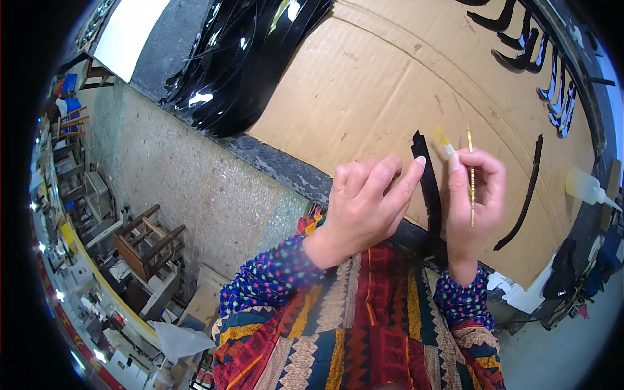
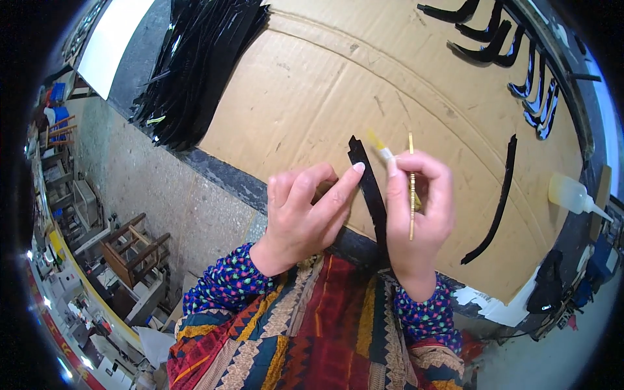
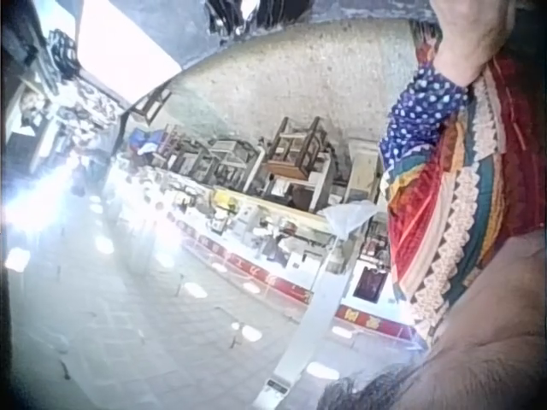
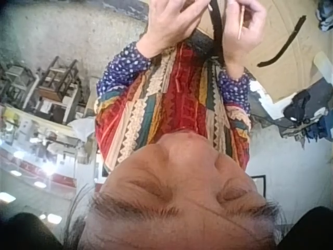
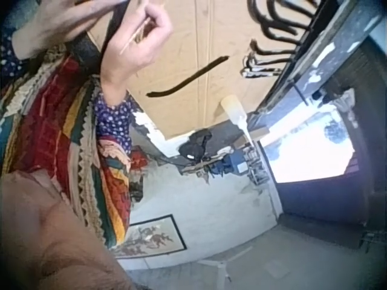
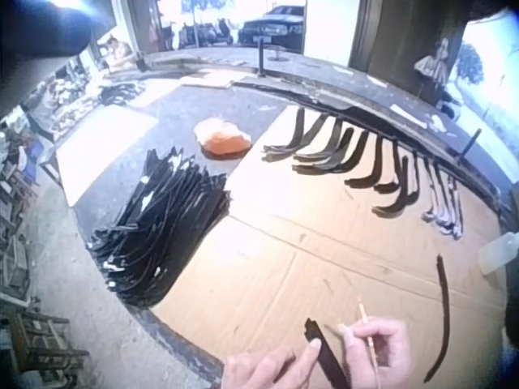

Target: Applying adhesive to the edges of shoe strap components using a small brush tool.

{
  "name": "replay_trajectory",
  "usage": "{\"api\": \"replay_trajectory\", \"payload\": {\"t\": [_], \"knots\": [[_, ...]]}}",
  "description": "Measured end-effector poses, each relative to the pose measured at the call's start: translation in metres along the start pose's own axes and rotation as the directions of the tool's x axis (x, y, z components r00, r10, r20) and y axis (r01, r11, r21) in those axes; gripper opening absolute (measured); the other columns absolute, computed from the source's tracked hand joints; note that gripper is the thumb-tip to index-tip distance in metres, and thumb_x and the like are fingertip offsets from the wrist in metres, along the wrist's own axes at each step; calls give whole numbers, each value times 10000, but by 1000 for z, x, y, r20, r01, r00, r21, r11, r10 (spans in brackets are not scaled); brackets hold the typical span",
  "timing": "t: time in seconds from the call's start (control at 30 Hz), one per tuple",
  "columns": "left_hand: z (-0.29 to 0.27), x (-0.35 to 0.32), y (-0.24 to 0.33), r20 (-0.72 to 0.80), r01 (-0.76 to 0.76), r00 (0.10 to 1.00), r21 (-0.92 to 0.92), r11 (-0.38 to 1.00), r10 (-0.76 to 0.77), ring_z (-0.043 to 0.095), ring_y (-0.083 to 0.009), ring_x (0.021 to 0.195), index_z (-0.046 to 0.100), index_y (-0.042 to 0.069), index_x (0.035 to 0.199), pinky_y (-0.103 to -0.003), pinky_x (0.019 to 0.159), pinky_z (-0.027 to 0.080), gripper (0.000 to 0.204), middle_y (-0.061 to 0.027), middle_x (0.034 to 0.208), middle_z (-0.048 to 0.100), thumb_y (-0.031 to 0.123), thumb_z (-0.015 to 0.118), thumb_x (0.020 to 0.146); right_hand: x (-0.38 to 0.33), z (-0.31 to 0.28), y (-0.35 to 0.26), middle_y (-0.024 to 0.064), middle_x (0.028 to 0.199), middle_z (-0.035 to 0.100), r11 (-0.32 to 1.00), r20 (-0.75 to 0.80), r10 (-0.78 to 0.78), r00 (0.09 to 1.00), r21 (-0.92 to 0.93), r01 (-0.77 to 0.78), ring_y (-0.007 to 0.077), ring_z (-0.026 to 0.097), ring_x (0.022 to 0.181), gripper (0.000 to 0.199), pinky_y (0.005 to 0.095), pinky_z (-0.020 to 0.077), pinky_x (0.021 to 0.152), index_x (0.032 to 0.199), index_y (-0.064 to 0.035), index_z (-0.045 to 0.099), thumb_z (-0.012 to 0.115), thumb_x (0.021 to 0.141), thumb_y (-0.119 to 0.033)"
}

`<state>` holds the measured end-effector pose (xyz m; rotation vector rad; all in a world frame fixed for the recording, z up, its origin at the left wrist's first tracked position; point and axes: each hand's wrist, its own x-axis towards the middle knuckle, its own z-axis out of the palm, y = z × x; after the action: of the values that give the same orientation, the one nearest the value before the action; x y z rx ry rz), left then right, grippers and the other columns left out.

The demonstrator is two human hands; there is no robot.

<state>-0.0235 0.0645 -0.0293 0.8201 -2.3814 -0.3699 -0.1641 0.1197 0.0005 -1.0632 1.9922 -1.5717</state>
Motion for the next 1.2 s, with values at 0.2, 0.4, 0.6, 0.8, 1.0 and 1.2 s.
{"api": "replay_trajectory", "payload": {"t": [0.2,0.4,0.6,0.8,1.0,1.2], "knots": [[-1,1,-4,23,-1,1000,-12,1000,1,513,-150,890,640,179,1232,-304,751,366,484,13,1066,544,128,715,757,-4,-12,-5,127,1105,547,983,36,102,994,149,-106,93,558,777,164,214,482,667,1052,10,528,569,907,75],[-6,3,-5,73,-7,997,-10,1000,7,519,-141,923,635,175,1238,-297,772,370,480,16,1109,551,128,706,766,-13,-7,4,140,1099,542,987,91,2,996,161,-17,107,567,768,157,214,499,658,1035,10,540,564,898,83],[-3,0,-11,55,-78,995,-3,997,78,519,-140,922,609,118,1241,-303,792,370,435,-12,1169,552,166,619,808,-17,3,8,127,1001,584,987,85,-72,994,-139,84,150,579,778,174,254,488,676,1014,7,571,609,855,64],[-3,-2,-12,80,-97,992,-9,995,98,518,-137,933,608,122,1248,-303,775,374,450,-8,1183,542,154,593,800,-17,1,10,132,986,571,973,67,-119,991,-190,129,179,574,780,165,279,487,684,1006,14,565,596,852,65],[-3,-1,-12,85,-98,991,-22,995,100,511,-141,928,611,125,1250,-302,760,375,473,-7,1177,544,151,596,778,-15,1,7,137,986,549,997,37,-41,998,-56,43,148,571,752,176,251,495,629,1024,31,556,552,862,98],[-5,2,-15,88,-104,990,-36,994,107,512,-146,918,623,119,1230,-300,753,376,451,-14,1161,546,150,597,782,-13,1,9,141,997,546,993,49,-61,997,-95,65,138,572,726,178,246,494,619,1023,30,556,550,861,104]]}}
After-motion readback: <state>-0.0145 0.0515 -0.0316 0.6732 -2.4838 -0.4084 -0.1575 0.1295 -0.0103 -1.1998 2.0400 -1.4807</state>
